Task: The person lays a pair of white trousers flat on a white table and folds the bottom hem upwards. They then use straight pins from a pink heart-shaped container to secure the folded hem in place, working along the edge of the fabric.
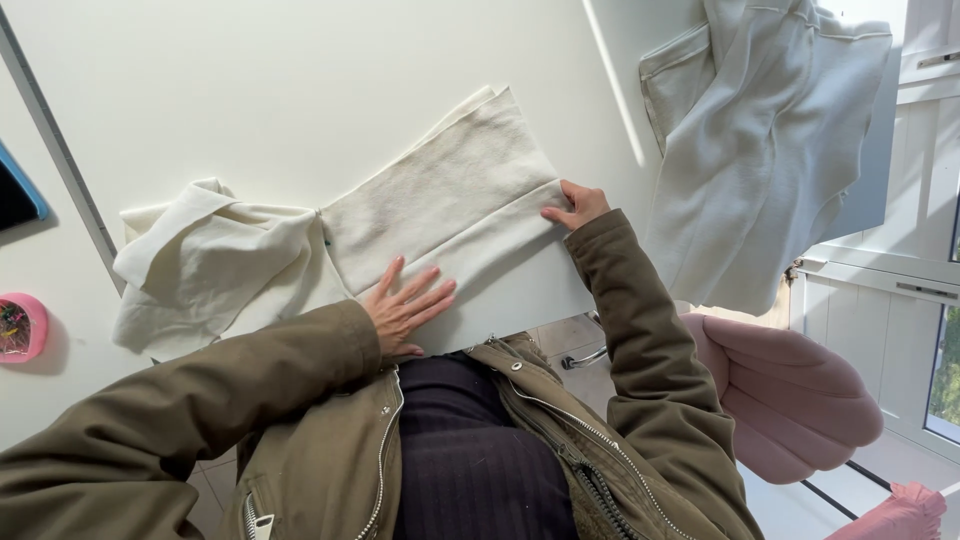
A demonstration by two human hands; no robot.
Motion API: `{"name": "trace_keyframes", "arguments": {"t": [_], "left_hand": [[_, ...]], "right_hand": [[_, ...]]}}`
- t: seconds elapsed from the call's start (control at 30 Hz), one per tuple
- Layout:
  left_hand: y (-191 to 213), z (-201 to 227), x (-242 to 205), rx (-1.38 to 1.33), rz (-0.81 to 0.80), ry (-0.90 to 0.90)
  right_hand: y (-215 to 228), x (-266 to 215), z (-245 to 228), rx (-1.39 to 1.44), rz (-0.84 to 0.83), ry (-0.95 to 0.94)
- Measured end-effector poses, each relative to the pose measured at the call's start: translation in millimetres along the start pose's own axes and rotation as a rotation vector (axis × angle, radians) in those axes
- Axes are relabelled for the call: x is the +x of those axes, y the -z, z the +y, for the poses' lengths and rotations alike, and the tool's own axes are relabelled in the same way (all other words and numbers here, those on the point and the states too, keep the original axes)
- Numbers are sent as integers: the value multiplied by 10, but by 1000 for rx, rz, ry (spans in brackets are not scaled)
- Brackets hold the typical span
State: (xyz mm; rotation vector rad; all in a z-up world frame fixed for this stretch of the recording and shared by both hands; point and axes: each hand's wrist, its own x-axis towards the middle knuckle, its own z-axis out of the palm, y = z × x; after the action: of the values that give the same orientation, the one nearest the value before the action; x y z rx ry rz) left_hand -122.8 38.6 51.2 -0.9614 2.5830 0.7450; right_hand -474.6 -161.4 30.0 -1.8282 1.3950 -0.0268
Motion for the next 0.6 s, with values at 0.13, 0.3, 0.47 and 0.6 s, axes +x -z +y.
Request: {"name": "trace_keyframes", "arguments": {"t": [0.13,0.3,0.47,0.6], "left_hand": [[-659,-72,-259,158,153,-127],[-656,7,-595,112,136,-112],[-493,-149,-935,-344,-170,104],[-80,-257,-904,-252,152,167]], "right_hand": [[27,-56,-15,-110,26,-39],[-74,-236,17,-132,-168,-227],[30,-293,379,187,-460,-243],[117,-34,323,375,-354,-415]]}}
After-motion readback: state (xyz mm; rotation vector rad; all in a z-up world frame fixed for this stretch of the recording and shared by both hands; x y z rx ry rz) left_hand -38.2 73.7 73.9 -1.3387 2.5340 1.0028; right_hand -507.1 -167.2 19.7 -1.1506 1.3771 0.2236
